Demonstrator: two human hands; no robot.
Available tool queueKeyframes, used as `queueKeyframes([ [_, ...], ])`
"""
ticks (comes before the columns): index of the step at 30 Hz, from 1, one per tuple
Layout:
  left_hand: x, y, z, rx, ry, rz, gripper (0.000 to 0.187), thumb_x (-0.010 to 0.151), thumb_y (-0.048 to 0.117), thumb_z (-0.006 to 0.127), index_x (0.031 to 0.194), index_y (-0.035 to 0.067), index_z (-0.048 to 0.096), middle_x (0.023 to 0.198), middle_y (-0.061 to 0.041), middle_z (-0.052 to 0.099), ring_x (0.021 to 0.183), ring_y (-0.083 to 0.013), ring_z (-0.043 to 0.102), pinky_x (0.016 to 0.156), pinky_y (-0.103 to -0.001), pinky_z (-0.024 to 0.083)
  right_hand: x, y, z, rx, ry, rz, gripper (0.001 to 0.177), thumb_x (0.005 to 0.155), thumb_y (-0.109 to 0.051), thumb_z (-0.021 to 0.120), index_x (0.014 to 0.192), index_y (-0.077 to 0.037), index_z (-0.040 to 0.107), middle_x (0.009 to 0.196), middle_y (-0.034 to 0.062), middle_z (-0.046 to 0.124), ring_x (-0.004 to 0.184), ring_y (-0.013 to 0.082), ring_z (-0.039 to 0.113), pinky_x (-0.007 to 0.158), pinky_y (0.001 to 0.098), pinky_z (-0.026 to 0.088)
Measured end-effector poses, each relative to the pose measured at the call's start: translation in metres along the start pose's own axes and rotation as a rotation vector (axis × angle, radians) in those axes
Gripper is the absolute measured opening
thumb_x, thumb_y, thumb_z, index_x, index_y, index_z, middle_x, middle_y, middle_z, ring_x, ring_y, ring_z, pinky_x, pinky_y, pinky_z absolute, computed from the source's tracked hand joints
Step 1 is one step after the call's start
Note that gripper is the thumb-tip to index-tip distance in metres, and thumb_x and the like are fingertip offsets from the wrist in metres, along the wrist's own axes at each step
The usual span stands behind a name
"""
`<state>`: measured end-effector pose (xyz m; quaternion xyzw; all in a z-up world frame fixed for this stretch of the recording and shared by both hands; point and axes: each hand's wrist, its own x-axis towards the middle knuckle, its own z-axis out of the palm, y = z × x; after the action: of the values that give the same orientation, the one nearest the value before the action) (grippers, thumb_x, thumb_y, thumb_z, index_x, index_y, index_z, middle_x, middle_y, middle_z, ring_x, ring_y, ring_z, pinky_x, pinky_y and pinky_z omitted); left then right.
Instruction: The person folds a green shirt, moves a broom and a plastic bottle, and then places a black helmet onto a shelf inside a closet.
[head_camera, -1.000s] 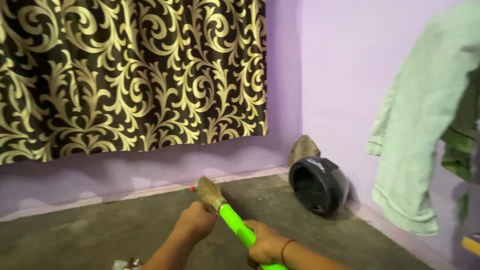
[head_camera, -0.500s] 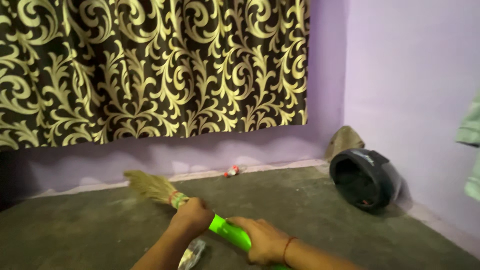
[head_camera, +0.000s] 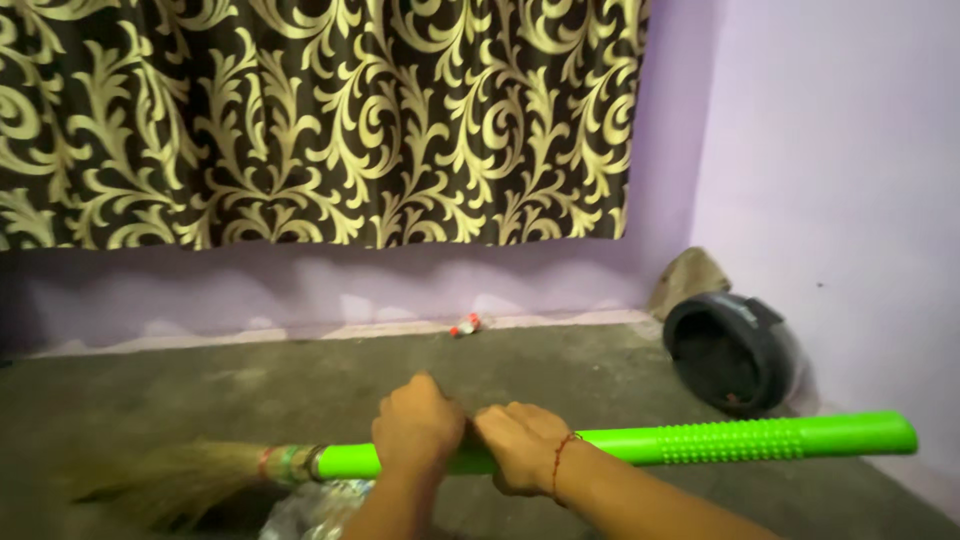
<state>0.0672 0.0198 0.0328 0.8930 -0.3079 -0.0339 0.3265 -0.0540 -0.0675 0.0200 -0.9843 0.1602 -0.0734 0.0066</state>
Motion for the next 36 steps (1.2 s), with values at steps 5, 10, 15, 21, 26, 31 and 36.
queueKeyframes([
  [5, -0.016, 0.050, 0.010, -0.019, 0.388, 0.148, 0.052, 0.078, 0.029, 0.073, 0.124, 0.010, 0.058, 0.114, -0.013, 0.067, 0.112, -0.0340, 0.059, 0.093, -0.048, 0.047, -0.009, 0.028, -0.034, -0.067, 0.139, 0.011, 0.029, 0.071, -0.013, 0.073, 0.098, -0.008, 0.068, 0.095, 0.0209, 0.072, 0.092, 0.0438, 0.067, 0.079, 0.0529, 0.055],
  [10, -0.033, 0.090, 0.004, -0.094, 0.508, 0.144, 0.034, 0.083, 0.028, 0.070, 0.110, 0.011, 0.059, 0.113, -0.011, 0.063, 0.110, -0.0317, 0.058, 0.092, -0.046, 0.046, -0.015, 0.044, -0.097, -0.210, 0.109, 0.009, 0.030, 0.069, -0.008, 0.070, 0.098, -0.015, 0.071, 0.093, 0.0155, 0.073, 0.090, 0.0403, 0.069, 0.075, 0.0524, 0.054],
  [15, -0.026, 0.091, 0.004, -0.082, 0.614, 0.159, 0.033, 0.082, 0.026, 0.069, 0.108, 0.009, 0.058, 0.111, -0.012, 0.062, 0.108, -0.0322, 0.058, 0.091, -0.046, 0.047, -0.023, 0.059, -0.095, -0.223, 0.202, 0.010, 0.029, 0.069, -0.008, 0.072, 0.098, -0.011, 0.065, 0.093, 0.0138, 0.071, 0.093, 0.0407, 0.067, 0.076, 0.0531, 0.052],
  [21, -0.011, 0.047, 0.005, 0.053, 0.624, 0.245, 0.027, 0.086, 0.024, 0.064, 0.109, 0.010, 0.058, 0.109, -0.013, 0.062, 0.106, -0.0337, 0.059, 0.089, -0.047, 0.048, -0.010, 0.081, -0.086, -0.223, 0.221, 0.032, 0.030, 0.074, -0.009, 0.070, 0.103, -0.012, 0.063, 0.097, 0.0142, 0.069, 0.094, 0.0415, 0.066, 0.078, 0.0540, 0.052],
  [26, 0.010, 0.013, 0.000, 0.110, 0.634, 0.330, 0.025, 0.088, 0.024, 0.061, 0.108, 0.009, 0.059, 0.109, -0.014, 0.062, 0.103, -0.0352, 0.059, 0.084, -0.050, 0.049, 0.012, 0.088, -0.083, -0.159, 0.212, -0.023, 0.034, 0.069, -0.011, 0.072, 0.102, -0.011, 0.062, 0.101, 0.0131, 0.069, 0.101, 0.0393, 0.064, 0.083, 0.0521, 0.051],
  [31, 0.027, -0.025, -0.012, 0.182, 0.623, 0.353, 0.029, 0.088, 0.022, 0.058, 0.115, 0.011, 0.059, 0.109, -0.012, 0.063, 0.101, -0.0340, 0.059, 0.083, -0.049, 0.049, 0.050, 0.094, -0.079, -0.127, 0.265, -0.069, 0.035, 0.073, -0.007, 0.068, 0.106, -0.014, 0.063, 0.104, 0.0114, 0.068, 0.102, 0.0386, 0.064, 0.085, 0.0517, 0.051],
  [36, 0.042, -0.057, -0.017, 0.277, 0.673, 0.364, 0.037, 0.082, 0.024, 0.062, 0.118, 0.013, 0.060, 0.111, -0.014, 0.063, 0.099, -0.0365, 0.058, 0.078, -0.051, 0.048, 0.082, 0.086, -0.064, -0.020, 0.346, -0.157, 0.039, 0.071, -0.011, 0.074, 0.109, -0.016, 0.064, 0.106, 0.0103, 0.068, 0.106, 0.0372, 0.063, 0.087, 0.0505, 0.051],
])
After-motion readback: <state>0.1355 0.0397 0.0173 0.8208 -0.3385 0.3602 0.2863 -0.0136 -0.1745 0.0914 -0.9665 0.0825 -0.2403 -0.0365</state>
